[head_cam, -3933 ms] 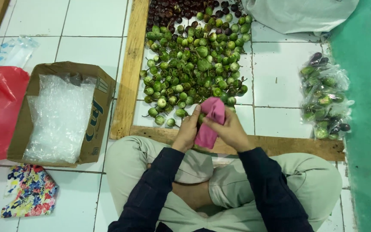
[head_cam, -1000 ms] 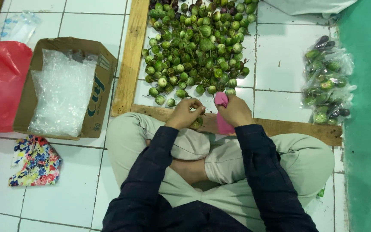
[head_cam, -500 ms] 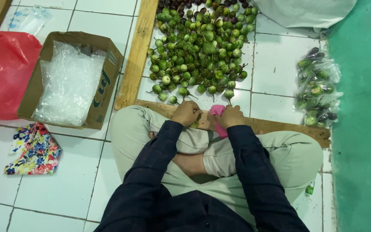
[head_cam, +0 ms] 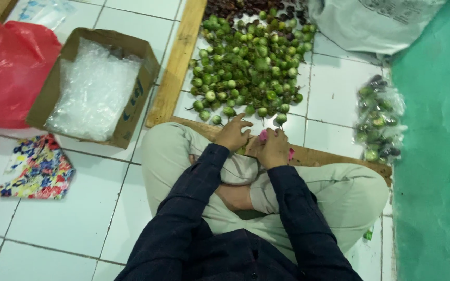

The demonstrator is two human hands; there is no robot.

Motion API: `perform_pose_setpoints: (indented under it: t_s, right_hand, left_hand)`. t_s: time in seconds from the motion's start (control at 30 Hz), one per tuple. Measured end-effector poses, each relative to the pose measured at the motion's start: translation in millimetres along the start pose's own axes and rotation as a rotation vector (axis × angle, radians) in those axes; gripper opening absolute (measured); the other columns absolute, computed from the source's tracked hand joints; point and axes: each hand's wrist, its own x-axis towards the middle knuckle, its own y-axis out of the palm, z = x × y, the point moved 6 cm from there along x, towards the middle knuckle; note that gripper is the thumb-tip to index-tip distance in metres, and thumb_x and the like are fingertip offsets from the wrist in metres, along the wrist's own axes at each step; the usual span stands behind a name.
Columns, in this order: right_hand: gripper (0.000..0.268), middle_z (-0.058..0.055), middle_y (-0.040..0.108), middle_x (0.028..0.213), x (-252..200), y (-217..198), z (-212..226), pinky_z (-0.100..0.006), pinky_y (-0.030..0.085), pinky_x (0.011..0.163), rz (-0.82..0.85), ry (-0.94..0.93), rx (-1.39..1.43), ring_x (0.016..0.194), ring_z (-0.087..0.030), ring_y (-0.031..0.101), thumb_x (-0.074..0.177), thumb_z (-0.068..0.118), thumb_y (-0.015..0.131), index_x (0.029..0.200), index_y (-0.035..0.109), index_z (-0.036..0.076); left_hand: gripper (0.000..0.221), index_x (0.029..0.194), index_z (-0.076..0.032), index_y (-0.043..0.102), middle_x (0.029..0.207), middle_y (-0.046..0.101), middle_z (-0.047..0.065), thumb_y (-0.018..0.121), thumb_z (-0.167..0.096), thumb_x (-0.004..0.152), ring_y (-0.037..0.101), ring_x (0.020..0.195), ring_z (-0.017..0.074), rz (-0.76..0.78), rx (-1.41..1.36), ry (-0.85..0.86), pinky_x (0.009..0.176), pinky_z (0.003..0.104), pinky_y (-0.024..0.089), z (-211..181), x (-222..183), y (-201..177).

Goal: Cleaning small green vegetables by wiping them individually with a cloth

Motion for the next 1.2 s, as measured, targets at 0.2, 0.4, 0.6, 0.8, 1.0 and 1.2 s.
perform_pose_setpoints:
  t_s: [0.2, 0.4, 0.6, 0.8, 1.0, 1.2]
  right_hand:
    - [0.043, -0.017, 0.06, 0.123, 30, 34, -33, -0.055, 0.056, 0.088, -0.262, -0.194, -0.015, 0.11, -0.042, 0.064, 0.085, 0.029, 0.069, 0.123, 0.068, 0.01]
    - [0.03, -0.02, 0.062, 0.112, -6, -27, 37, -0.052, 0.05, 0.09, -0.505, -0.518, 0.245, 0.106, -0.045, 0.061, 0.082, 0.0, 0.063, 0.111, 0.069, 0.003]
    - [0.027, -0.009, 0.066, 0.104, -6, -19, 94, -0.04, 0.056, 0.079, -0.399, -0.561, 0.43, 0.098, -0.034, 0.068, 0.089, -0.002, 0.063, 0.111, 0.071, 0.012]
    - [0.019, -0.019, 0.067, 0.092, 26, 28, 185, -0.043, 0.06, 0.066, -0.096, -0.517, 0.7, 0.087, -0.042, 0.07, 0.09, -0.003, 0.062, 0.106, 0.07, 0.002]
    - [0.016, -0.01, 0.07, 0.092, 31, 58, 314, -0.037, 0.062, 0.07, 0.028, -0.739, 0.613, 0.088, -0.032, 0.073, 0.087, 0.005, 0.069, 0.101, 0.074, 0.01]
    - [0.019, -0.014, 0.07, 0.097, 30, 90, 419, -0.038, 0.062, 0.077, 0.254, -0.755, 0.668, 0.093, -0.034, 0.073, 0.09, 0.008, 0.066, 0.107, 0.073, 0.006]
  left_hand:
    - [0.04, 0.132, -0.008, 0.066, 0.153, 0.045, 0.023, 0.059, -0.028, 0.098, 0.05, 0.138, 0.0446, -0.026, 0.02, -0.018, 0.108, 0.054, 0.05, 7, 6, 0]
    - [0.042, 0.131, -0.004, 0.065, 0.134, 0.061, 0.022, 0.057, -0.029, 0.098, 0.063, 0.125, 0.04, -0.074, -0.014, -0.008, 0.1, 0.051, 0.054, 26, 8, -3]
    - [0.041, 0.127, -0.003, 0.067, 0.121, 0.067, 0.021, 0.059, -0.027, 0.095, 0.065, 0.118, 0.0421, -0.259, -0.044, 0.015, 0.097, 0.055, 0.054, 18, -26, -69]
    - [0.037, 0.125, -0.003, 0.068, 0.118, 0.07, 0.023, 0.059, -0.021, 0.094, 0.066, 0.116, 0.0445, -0.559, -0.173, 0.049, 0.099, 0.051, 0.052, 34, -99, -169]
    - [0.038, 0.126, 0.0, 0.067, 0.116, 0.069, 0.024, 0.06, -0.02, 0.095, 0.064, 0.117, 0.0424, -0.821, -0.071, -0.243, 0.101, 0.053, 0.05, 151, -159, -253]
    - [0.038, 0.119, -0.003, 0.068, 0.121, 0.064, 0.02, 0.072, -0.025, 0.088, 0.06, 0.117, 0.0415, -1.071, 0.319, -0.391, 0.101, 0.053, 0.047, 237, -189, -329]
